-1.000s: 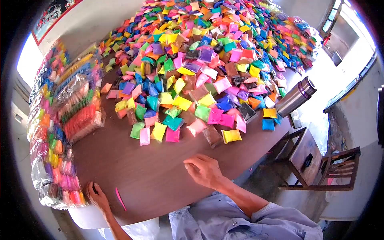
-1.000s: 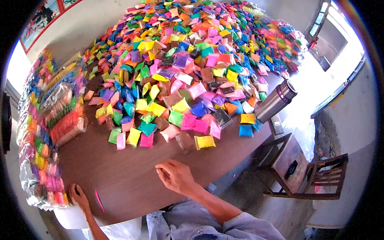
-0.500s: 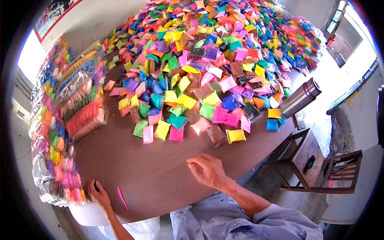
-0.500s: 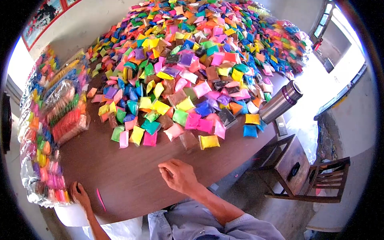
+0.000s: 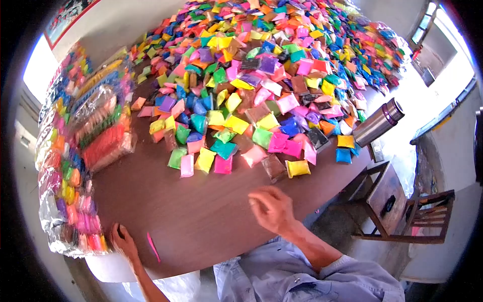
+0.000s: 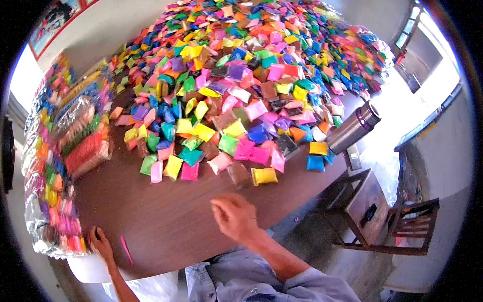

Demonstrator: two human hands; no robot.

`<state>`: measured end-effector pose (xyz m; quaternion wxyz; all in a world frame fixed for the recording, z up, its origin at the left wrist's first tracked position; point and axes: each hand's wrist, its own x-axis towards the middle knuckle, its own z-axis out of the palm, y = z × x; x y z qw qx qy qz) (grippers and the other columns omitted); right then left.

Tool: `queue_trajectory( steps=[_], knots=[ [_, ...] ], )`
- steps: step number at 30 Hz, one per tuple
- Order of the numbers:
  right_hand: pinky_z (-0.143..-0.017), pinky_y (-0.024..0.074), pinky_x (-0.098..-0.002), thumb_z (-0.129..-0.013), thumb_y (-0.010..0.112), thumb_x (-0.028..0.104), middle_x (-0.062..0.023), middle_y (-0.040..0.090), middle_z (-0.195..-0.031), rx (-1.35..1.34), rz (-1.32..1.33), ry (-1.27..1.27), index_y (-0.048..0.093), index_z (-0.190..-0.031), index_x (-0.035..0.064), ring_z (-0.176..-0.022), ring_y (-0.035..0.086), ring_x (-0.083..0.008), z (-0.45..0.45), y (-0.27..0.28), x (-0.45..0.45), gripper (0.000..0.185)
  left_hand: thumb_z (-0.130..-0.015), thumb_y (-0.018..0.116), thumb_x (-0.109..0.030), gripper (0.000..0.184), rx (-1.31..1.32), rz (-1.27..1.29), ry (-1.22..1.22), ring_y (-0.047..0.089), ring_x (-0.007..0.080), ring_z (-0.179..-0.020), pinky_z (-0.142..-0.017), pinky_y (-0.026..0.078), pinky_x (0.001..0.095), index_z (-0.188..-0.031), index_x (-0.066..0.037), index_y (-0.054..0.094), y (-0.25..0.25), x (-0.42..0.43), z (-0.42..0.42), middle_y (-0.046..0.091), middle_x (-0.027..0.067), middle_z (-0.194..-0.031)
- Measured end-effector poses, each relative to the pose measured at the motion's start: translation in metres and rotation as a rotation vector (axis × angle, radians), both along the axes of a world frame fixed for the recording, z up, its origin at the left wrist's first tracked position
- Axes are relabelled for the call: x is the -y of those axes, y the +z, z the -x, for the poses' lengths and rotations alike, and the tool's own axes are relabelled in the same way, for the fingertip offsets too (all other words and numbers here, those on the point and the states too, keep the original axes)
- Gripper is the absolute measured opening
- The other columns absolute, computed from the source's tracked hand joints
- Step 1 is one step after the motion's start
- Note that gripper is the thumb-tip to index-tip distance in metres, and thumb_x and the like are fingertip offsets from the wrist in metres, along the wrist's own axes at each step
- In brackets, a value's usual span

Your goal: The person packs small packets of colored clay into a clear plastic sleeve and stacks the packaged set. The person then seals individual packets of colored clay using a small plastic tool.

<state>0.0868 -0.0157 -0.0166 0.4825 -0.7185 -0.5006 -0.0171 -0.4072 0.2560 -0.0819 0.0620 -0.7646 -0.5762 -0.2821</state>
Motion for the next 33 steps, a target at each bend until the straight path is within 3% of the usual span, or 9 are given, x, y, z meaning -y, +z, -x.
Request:
queue_trajectory(
  steps=[9, 14, 33],
  knots=[
    [-0.094, 0.0554, -0.0480, -0.086, 0.078, 0.002, -0.0149, 0.070, -0.119, 0.361, 0.040, -0.370, 0.074, -0.116, 0.0051, -0.111, 0.067, -0.0369, -0.090, -0.003, 0.057, 0.030, -0.106, 0.063, -0.017, 0.028, 0.006, 0.026, 0.071, 0.064, 0.0433, -0.121, -0.110, 0.049, 0.0520, -0.123, 0.004, 0.070, 0.019, 0.013, -0.018, 0.071, 0.0239, -0.130],
    [-0.101, 0.0537, -0.0490, -0.087, 0.077, 0.000, -0.0152, 0.066, -0.130, 0.290, 0.124, -0.341, 0.070, -0.128, 0.0047, -0.121, 0.063, -0.0377, -0.093, -0.018, 0.064, 0.043, -0.106, 0.063, -0.016, 0.026, 0.038, -0.008, 0.040, 0.064, 0.0432, -0.121, -0.110, 0.049, 0.0519, -0.123, 0.003, 0.070, 0.018, 0.011, -0.021, 0.071, 0.0232, -0.130],
    [-0.100, 0.0556, -0.0473, -0.086, 0.076, 0.002, -0.0144, 0.066, -0.133, 0.303, 0.137, -0.383, 0.072, -0.132, 0.0071, -0.122, 0.064, -0.0374, -0.091, -0.014, 0.059, 0.047, -0.106, 0.063, -0.017, 0.026, 0.022, -0.033, 0.039, 0.063, 0.0423, -0.123, -0.112, 0.048, 0.0517, -0.122, 0.003, 0.070, 0.014, 0.011, -0.016, 0.070, 0.0228, -0.132]
  ],
)
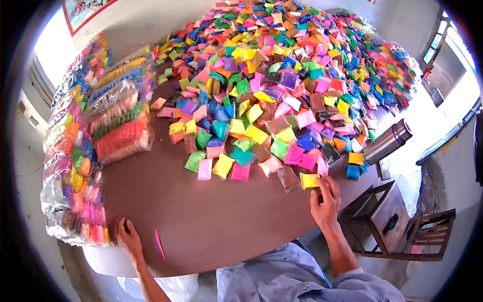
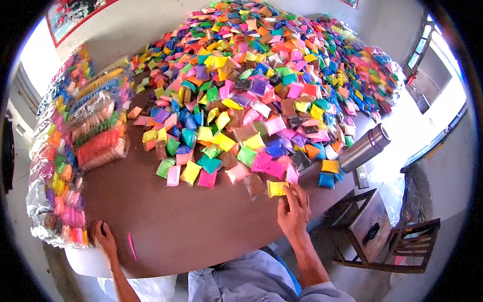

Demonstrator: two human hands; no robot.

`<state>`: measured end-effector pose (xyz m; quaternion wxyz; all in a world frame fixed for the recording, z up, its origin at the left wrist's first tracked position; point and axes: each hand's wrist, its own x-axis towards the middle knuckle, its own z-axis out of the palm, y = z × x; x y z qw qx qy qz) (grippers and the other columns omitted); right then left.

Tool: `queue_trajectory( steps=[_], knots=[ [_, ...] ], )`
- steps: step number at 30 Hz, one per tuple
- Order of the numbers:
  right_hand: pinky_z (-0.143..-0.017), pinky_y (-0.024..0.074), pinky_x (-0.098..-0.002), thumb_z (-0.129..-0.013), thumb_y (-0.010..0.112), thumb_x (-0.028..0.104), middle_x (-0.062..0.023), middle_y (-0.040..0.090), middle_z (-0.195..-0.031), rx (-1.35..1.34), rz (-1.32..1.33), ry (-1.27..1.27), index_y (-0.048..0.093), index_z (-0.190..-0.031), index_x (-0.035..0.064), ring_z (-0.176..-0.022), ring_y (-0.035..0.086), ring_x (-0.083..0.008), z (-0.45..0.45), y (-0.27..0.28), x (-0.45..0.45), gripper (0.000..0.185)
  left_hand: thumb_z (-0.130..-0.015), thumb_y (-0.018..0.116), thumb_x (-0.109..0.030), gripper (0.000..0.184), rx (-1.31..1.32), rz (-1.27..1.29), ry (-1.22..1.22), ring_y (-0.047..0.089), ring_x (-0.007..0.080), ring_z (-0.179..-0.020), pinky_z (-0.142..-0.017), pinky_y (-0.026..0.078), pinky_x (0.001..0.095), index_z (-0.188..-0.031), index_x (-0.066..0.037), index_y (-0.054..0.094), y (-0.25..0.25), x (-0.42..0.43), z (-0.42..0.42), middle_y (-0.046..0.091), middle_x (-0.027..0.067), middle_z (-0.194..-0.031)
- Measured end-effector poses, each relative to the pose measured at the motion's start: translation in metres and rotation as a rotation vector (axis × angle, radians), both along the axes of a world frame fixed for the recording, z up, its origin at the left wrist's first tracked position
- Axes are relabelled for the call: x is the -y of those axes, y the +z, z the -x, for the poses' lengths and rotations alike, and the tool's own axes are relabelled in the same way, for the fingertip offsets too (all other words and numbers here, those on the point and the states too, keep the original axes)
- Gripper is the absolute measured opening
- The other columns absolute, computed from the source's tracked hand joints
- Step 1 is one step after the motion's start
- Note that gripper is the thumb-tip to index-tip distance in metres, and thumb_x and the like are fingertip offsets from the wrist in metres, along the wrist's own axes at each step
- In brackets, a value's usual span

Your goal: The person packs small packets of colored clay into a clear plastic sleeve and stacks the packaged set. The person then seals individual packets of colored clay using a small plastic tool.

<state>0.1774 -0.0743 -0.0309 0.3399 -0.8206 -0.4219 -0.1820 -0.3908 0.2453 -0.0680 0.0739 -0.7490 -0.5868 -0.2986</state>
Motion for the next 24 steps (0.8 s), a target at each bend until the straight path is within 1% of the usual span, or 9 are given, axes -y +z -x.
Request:
queue_trajectory(
  steps=[2, 5, 14, 17, 20, 24],
  knots=[
    [-0.100, 0.0551, -0.0481, -0.086, 0.076, 0.002, -0.0137, 0.066, -0.136, 0.014, 0.040, 0.036, 0.071, -0.133, 0.0064, -0.122, 0.064, -0.0378, 0.000, 0.001, 0.000, 0.047, -0.107, 0.063, -0.017, 0.027, 0.049, 0.065, 0.009, 0.063, 0.0425, -0.123, -0.112, 0.048, 0.0519, -0.123, 0.003, 0.069, 0.005, 0.003, -0.004, 0.069, 0.0229, -0.133],
    [-0.101, 0.0545, -0.0489, -0.088, 0.076, 0.002, -0.0126, 0.066, -0.137, 0.060, 0.109, 0.070, 0.071, -0.133, 0.0055, -0.122, 0.064, -0.0377, -0.002, 0.001, 0.001, 0.046, -0.107, 0.063, -0.018, 0.027, 0.025, 0.060, 0.017, 0.063, 0.0427, -0.124, -0.112, 0.048, 0.0518, -0.123, 0.003, 0.069, 0.001, 0.001, -0.002, 0.069, 0.0232, -0.133],
    [-0.100, 0.0546, -0.0490, -0.089, 0.076, 0.004, -0.0112, 0.067, -0.137, 0.012, 0.084, 0.071, 0.074, -0.127, 0.0047, -0.122, 0.065, -0.0369, -0.002, 0.001, -0.002, 0.038, -0.107, 0.062, -0.016, 0.026, 0.014, 0.040, 0.007, 0.063, 0.0435, -0.122, -0.112, 0.048, 0.0522, -0.123, 0.003, 0.069, 0.007, 0.004, -0.007, 0.069, 0.0237, -0.132],
    [-0.100, 0.0553, -0.0482, -0.089, 0.076, 0.004, -0.0107, 0.067, -0.137, 0.002, 0.086, 0.066, 0.074, -0.129, 0.0054, -0.122, 0.065, -0.0356, -0.002, -0.001, -0.001, 0.039, -0.107, 0.061, -0.015, 0.027, 0.009, 0.027, -0.006, 0.063, 0.0437, -0.122, -0.112, 0.048, 0.0523, -0.123, 0.004, 0.069, 0.004, 0.002, -0.003, 0.069, 0.0243, -0.132],
    [-0.099, 0.0560, -0.0472, -0.089, 0.076, 0.004, -0.0102, 0.066, -0.137, 0.006, 0.072, 0.071, 0.074, -0.129, 0.0060, -0.121, 0.065, -0.0348, -0.002, -0.001, -0.001, 0.040, -0.106, 0.062, -0.015, 0.026, 0.017, 0.064, 0.012, 0.063, 0.0440, -0.122, -0.111, 0.048, 0.0527, -0.122, 0.004, 0.069, 0.007, 0.004, -0.006, 0.069, 0.0249, -0.131],
    [-0.098, 0.0564, -0.0463, -0.089, 0.077, 0.003, -0.0100, 0.066, -0.137, -0.019, 0.066, 0.069, 0.074, -0.128, 0.0065, -0.121, 0.066, -0.0350, -0.002, -0.001, -0.001, 0.039, -0.106, 0.062, -0.015, 0.026, 0.013, 0.052, 0.019, 0.063, 0.0443, -0.121, -0.111, 0.048, 0.0531, -0.121, 0.004, 0.069, 0.012, 0.005, -0.011, 0.069, 0.0250, -0.131]
  ],
)
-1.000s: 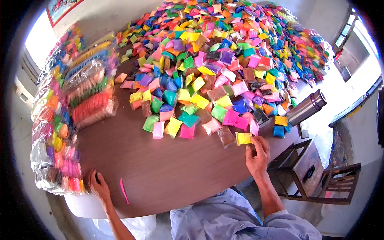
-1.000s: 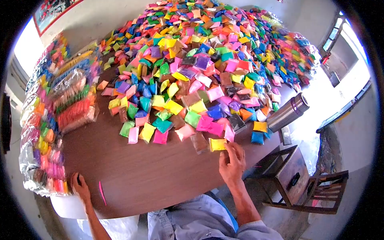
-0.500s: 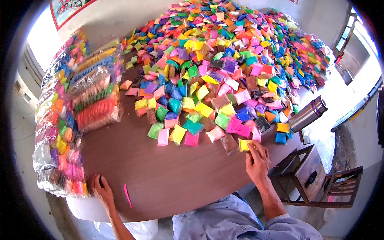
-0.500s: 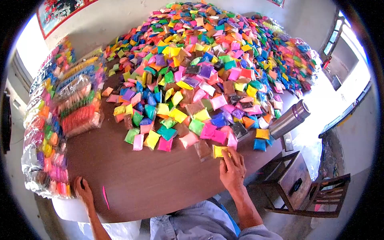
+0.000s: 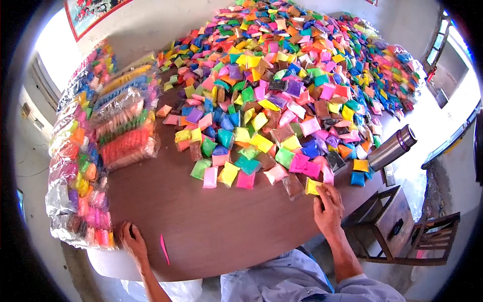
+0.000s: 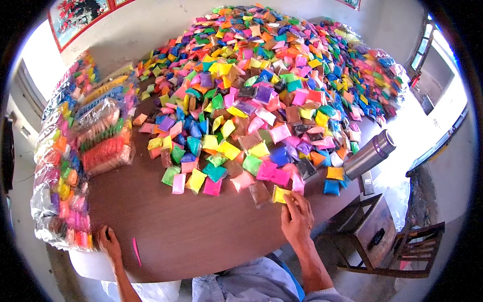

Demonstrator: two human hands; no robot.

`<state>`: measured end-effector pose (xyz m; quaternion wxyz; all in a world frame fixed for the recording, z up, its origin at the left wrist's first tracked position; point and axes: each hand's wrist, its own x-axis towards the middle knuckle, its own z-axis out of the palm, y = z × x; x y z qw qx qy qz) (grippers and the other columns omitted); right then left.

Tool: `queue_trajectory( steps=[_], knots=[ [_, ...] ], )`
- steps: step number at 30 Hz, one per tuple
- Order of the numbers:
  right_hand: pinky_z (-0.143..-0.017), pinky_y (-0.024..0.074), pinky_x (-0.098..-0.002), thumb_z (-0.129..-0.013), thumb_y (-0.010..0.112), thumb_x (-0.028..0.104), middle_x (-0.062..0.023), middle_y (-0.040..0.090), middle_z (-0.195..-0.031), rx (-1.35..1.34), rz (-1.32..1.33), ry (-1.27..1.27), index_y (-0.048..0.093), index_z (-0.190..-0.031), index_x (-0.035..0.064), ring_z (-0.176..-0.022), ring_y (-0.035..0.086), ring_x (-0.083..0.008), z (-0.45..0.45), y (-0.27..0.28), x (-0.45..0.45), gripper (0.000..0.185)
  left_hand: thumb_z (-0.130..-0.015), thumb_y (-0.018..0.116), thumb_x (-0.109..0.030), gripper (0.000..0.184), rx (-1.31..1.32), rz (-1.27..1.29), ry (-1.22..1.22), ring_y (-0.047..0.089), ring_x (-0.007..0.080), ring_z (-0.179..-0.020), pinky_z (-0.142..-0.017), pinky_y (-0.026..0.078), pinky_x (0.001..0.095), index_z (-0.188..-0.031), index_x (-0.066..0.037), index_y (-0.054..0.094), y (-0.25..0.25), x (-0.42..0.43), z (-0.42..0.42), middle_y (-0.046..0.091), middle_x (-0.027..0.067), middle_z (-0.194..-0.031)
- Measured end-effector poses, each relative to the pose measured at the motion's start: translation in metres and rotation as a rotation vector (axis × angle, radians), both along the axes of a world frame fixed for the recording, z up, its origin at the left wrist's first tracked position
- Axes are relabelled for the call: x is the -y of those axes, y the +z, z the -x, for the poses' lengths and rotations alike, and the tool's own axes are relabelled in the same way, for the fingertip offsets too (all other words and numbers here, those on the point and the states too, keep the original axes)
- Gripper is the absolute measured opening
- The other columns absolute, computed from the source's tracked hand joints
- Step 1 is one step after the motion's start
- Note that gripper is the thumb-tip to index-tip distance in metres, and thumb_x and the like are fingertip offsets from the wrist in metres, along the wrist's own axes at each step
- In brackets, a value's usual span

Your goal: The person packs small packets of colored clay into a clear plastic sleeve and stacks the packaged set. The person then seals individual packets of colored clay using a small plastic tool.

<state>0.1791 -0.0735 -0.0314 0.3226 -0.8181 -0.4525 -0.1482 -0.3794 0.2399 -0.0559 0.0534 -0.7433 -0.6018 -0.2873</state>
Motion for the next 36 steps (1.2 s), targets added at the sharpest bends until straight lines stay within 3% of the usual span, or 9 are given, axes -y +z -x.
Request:
queue_trajectory(
  steps=[9, 19, 21, 24, 26, 29, 32, 35, 36],
  knots=[
    [-0.099, 0.0571, -0.0470, -0.089, 0.077, 0.002, -0.0115, 0.067, -0.138, 0.018, 0.018, -0.003, 0.074, -0.125, 0.0067, -0.123, 0.066, -0.0360, -0.003, 0.000, -0.002, 0.036, -0.105, 0.063, -0.013, 0.024, -0.014, -0.031, -0.032, 0.063, 0.0441, -0.122, -0.110, 0.049, 0.0533, -0.121, 0.004, 0.069, 0.002, 0.000, -0.002, 0.070, 0.0243, -0.130],
    [-0.090, 0.0604, -0.0429, -0.092, 0.076, 0.003, -0.0118, 0.074, -0.120, -0.072, -0.117, 0.033, 0.073, -0.122, 0.0068, -0.105, 0.074, -0.0304, 0.008, 0.000, 0.004, 0.031, -0.105, 0.064, -0.014, 0.028, -0.021, 0.009, -0.042, 0.065, 0.0442, -0.120, -0.111, 0.049, 0.0525, -0.123, 0.006, 0.071, -0.025, -0.019, 0.030, 0.070, 0.0251, -0.131],
    [-0.079, 0.0621, -0.0369, -0.102, 0.069, 0.007, -0.0118, 0.075, -0.116, -0.587, -0.269, 0.051, 0.071, -0.127, 0.0029, -0.095, 0.076, -0.0217, 0.020, -0.002, 0.000, 0.025, -0.106, 0.065, -0.018, 0.033, 0.021, 0.027, -0.057, 0.067, 0.0396, -0.118, -0.108, 0.052, 0.0481, -0.126, 0.008, 0.070, -0.028, -0.026, 0.044, 0.071, 0.0236, -0.129],
    [-0.073, 0.0614, -0.0315, -0.110, 0.061, 0.010, -0.0092, 0.075, -0.111, -0.953, -0.422, 0.131, 0.067, -0.132, -0.0011, -0.088, 0.075, -0.0155, 0.042, -0.004, -0.013, 0.026, -0.106, 0.066, -0.022, 0.036, 0.456, 0.167, 0.025, 0.067, 0.0340, -0.116, -0.104, 0.054, 0.0435, -0.127, 0.008, 0.070, -0.032, -0.044, 0.061, 0.072, 0.0212, -0.128],
    [-0.062, 0.0550, -0.0258, -0.113, 0.057, 0.015, -0.0073, 0.074, -0.103, -1.213, -0.319, 0.169, 0.064, -0.136, -0.0020, -0.082, 0.073, -0.0112, 0.056, 0.005, -0.016, 0.030, -0.107, 0.067, -0.024, 0.038, 0.403, 0.138, 0.010, 0.067, 0.0304, -0.114, -0.100, 0.055, 0.0399, -0.129, 0.006, 0.070, -0.009, -0.028, 0.040, 0.071, 0.0199, -0.128],
    [-0.059, 0.0511, -0.0232, -0.113, 0.055, 0.017, -0.0056, 0.074, -0.097, -1.335, -0.273, 0.211, 0.064, -0.138, -0.0003, -0.071, 0.066, -0.0079, 0.074, 0.004, -0.026, 0.031, -0.107, 0.065, -0.024, 0.034, 0.326, 0.129, -0.139, 0.067, 0.0268, -0.111, -0.099, 0.055, 0.0387, -0.126, 0.004, 0.071, 0.039, 0.025, -0.035, 0.072, 0.0147, -0.122],
    [-0.060, 0.0538, -0.0241, -0.114, 0.055, 0.019, -0.0058, 0.075, -0.099, -1.497, -0.310, 0.350, 0.064, -0.137, -0.0008, -0.072, 0.067, -0.0085, 0.090, 0.010, -0.039, 0.032, -0.106, 0.065, -0.019, 0.024, 0.706, 0.377, -0.319, 0.066, 0.0206, -0.111, -0.100, 0.054, 0.0363, -0.123, -0.004, 0.074, 0.036, 0.098, -0.126, 0.072, 0.0066, -0.121],
    [-0.064, 0.0596, -0.0249, -0.115, 0.052, 0.021, -0.0075, 0.075, -0.104, -1.554, -0.243, 0.392, 0.064, -0.137, -0.0004, -0.081, 0.074, -0.0101, 0.113, 0.014, -0.054, 0.032, -0.095, 0.078, -0.016, 0.034, 0.664, 0.749, -0.387, 0.074, 0.0240, -0.109, -0.101, 0.057, 0.0401, -0.124, 0.001, 0.076, 0.067, 0.163, -0.216, 0.079, 0.0135, -0.117],
    [-0.065, 0.0598, -0.0245, -0.115, 0.052, 0.018, -0.0075, 0.074, -0.106, -1.530, -0.191, 0.387, 0.065, -0.134, -0.0014, -0.081, 0.074, -0.0108, 0.116, 0.019, -0.058, 0.030, -0.101, 0.073, -0.013, 0.033, 0.548, 0.667, -0.516, 0.069, 0.0167, -0.103, -0.094, 0.057, 0.0326, -0.131, 0.001, 0.072, 0.053, 0.169, -0.233, 0.075, 0.0072, -0.114]
  ],
)
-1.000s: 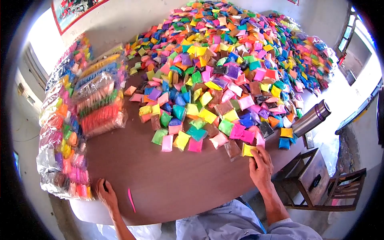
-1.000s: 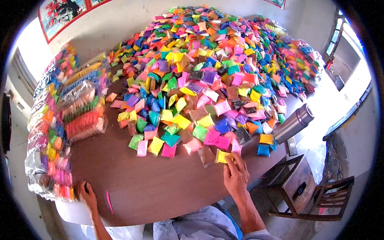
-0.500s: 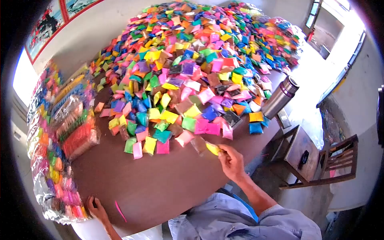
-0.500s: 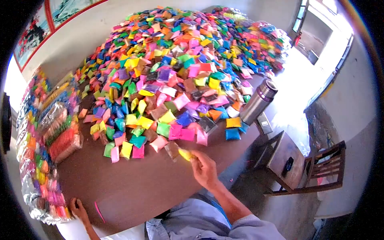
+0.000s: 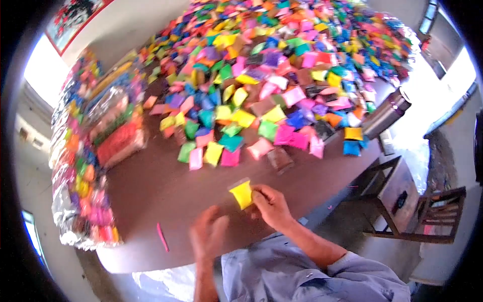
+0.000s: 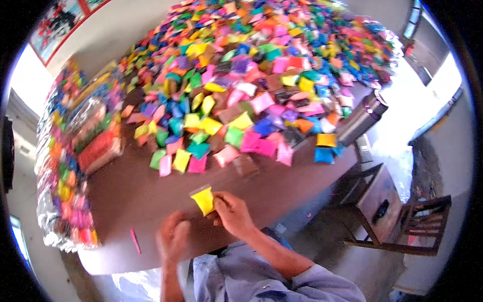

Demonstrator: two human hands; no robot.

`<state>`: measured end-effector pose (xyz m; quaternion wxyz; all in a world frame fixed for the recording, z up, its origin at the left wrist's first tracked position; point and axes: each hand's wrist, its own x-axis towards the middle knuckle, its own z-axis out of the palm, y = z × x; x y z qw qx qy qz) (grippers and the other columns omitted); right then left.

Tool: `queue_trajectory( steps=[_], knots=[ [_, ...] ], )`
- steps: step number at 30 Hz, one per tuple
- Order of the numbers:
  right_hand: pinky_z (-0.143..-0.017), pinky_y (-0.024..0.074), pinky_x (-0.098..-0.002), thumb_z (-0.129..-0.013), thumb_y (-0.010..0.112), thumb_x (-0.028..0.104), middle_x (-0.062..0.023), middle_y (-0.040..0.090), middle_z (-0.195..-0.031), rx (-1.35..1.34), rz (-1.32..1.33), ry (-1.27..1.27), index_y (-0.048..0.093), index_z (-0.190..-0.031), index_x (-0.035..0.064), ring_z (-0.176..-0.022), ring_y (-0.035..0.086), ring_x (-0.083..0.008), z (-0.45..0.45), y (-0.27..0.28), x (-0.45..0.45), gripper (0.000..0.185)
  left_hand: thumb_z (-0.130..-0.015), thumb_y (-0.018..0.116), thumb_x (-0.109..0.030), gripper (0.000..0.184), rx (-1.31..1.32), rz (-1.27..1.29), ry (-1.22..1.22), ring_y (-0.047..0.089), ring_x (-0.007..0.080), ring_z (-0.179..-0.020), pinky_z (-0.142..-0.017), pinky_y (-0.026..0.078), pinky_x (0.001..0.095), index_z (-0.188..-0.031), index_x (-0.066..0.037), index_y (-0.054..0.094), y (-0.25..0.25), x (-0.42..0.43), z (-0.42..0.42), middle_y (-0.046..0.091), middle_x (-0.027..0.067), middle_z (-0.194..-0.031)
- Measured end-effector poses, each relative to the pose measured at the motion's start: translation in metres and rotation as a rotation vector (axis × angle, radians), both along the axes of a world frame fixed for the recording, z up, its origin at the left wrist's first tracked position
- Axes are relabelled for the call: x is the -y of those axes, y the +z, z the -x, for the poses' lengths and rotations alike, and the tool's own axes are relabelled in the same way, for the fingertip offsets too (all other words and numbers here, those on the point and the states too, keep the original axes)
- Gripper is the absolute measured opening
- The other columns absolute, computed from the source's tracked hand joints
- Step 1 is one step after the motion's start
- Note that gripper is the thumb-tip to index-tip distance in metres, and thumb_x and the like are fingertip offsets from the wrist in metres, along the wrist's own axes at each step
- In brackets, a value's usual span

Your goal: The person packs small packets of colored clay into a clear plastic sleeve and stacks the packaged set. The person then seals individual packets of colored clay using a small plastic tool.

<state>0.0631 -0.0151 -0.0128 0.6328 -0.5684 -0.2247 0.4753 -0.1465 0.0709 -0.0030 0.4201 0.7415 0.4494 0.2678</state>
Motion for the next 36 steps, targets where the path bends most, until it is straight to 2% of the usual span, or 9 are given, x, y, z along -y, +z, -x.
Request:
queue_trajectory(
  steps=[3, 5, 6, 8, 11, 18, 23, 27, 36],
  knots=[
    [-0.067, 0.0605, -0.0264, -0.113, 0.055, 0.016, -0.0085, 0.074, -0.107, 0.063, 0.007, 0.013, 0.066, -0.130, -0.0027, -0.086, 0.075, -0.0125, 0.009, -0.004, -0.006, 0.028, -0.103, 0.072, -0.017, 0.031, 0.177, 0.173, -0.043, 0.068, 0.0156, -0.099, -0.090, 0.056, 0.0313, -0.125, 0.003, 0.072, 0.010, 0.014, -0.047, 0.076, 0.0078, -0.110],
    [-0.074, 0.0610, -0.0338, -0.109, 0.059, 0.012, -0.0146, 0.075, -0.108, 0.316, -0.061, -0.005, 0.066, -0.126, -0.0035, -0.091, 0.076, -0.0211, 0.012, -0.009, -0.006, 0.025, -0.098, 0.077, -0.022, 0.027, 0.122, 0.084, 0.056, 0.067, 0.0178, -0.077, -0.072, 0.055, 0.0346, -0.106, 0.003, 0.072, 0.002, 0.014, -0.055, 0.074, 0.0148, -0.086],
    [-0.074, 0.0610, -0.0338, -0.109, 0.059, 0.012, -0.0146, 0.075, -0.108, 0.314, -0.059, -0.003, 0.066, -0.126, -0.0035, -0.091, 0.076, -0.0211, 0.012, -0.010, -0.006, 0.025, -0.098, 0.077, -0.022, 0.027, 0.119, 0.086, 0.058, 0.067, 0.0178, -0.077, -0.072, 0.055, 0.0346, -0.106, 0.003, 0.072, -0.001, 0.012, -0.054, 0.074, 0.0148, -0.086],
    [-0.081, 0.0594, -0.0417, -0.106, 0.061, 0.011, -0.0210, 0.074, -0.108, 0.593, -0.126, -0.021, 0.066, -0.124, -0.0032, -0.096, 0.075, -0.0334, 0.012, -0.010, -0.007, 0.024, -0.099, 0.076, -0.021, 0.026, 0.132, 0.011, 0.042, 0.061, 0.0148, -0.072, -0.066, 0.052, 0.0356, -0.099, 0.004, 0.070, -0.005, 0.009, -0.051, 0.070, 0.0152, -0.079],
    [-0.083, 0.0577, -0.0453, -0.104, 0.063, 0.012, -0.0241, 0.072, -0.107, 0.613, -0.103, 0.013, 0.067, -0.121, -0.0024, -0.095, 0.072, -0.0412, 0.015, -0.004, -0.008, 0.022, -0.100, 0.076, -0.017, 0.022, 0.111, 0.027, 0.048, 0.060, 0.0129, -0.072, -0.065, 0.052, 0.0342, -0.097, 0.004, 0.069, -0.002, 0.005, -0.046, 0.071, 0.0145, -0.080],
    [-0.081, 0.0573, -0.0457, -0.104, 0.065, 0.023, -0.0240, 0.072, -0.106, 0.588, -0.048, 0.115, 0.067, -0.120, -0.0013, -0.094, 0.072, -0.0406, 0.010, 0.007, -0.007, 0.029, -0.099, 0.077, -0.011, 0.017, 0.119, 0.054, 0.026, 0.058, 0.0120, -0.071, -0.064, 0.050, 0.0333, -0.095, 0.003, 0.069, -0.003, 0.005, -0.044, 0.069, 0.0139, -0.078],
    [-0.080, 0.0561, -0.0477, -0.104, 0.067, 0.025, -0.0239, 0.072, -0.101, 0.498, -0.089, 0.092, 0.068, -0.115, 0.0002, -0.095, 0.072, -0.0423, 0.014, 0.000, -0.007, 0.027, -0.100, 0.070, -0.013, 0.016, 0.154, 0.258, 0.047, 0.057, 0.0081, -0.082, -0.069, 0.050, 0.0302, -0.101, 0.003, 0.072, 0.003, 0.008, -0.040, 0.065, -0.0012, -0.084],
    [-0.080, 0.0564, -0.0479, -0.102, 0.069, 0.021, -0.0240, 0.071, -0.106, 0.597, -0.168, 0.133, 0.066, -0.120, 0.0004, -0.098, 0.072, -0.0440, 0.014, -0.013, -0.005, 0.027, -0.102, 0.068, -0.018, 0.020, 0.259, 0.344, 0.029, 0.055, 0.0087, -0.084, -0.072, 0.048, 0.0281, -0.104, 0.002, 0.072, -0.011, 0.005, -0.035, 0.065, -0.0013, -0.086],
    [-0.073, 0.0539, -0.0508, -0.107, 0.064, 0.033, -0.0233, 0.067, -0.094, 0.697, -0.179, 0.152, 0.063, -0.107, 0.0014, -0.086, 0.067, -0.0462, 0.018, -0.003, -0.010, 0.032, -0.105, 0.066, -0.020, 0.022, 0.176, 0.111, 0.081, 0.052, 0.0092, -0.079, -0.068, 0.046, 0.0304, -0.094, 0.000, 0.068, -0.016, 0.000, -0.032, 0.061, -0.0014, -0.080]
  ],
)
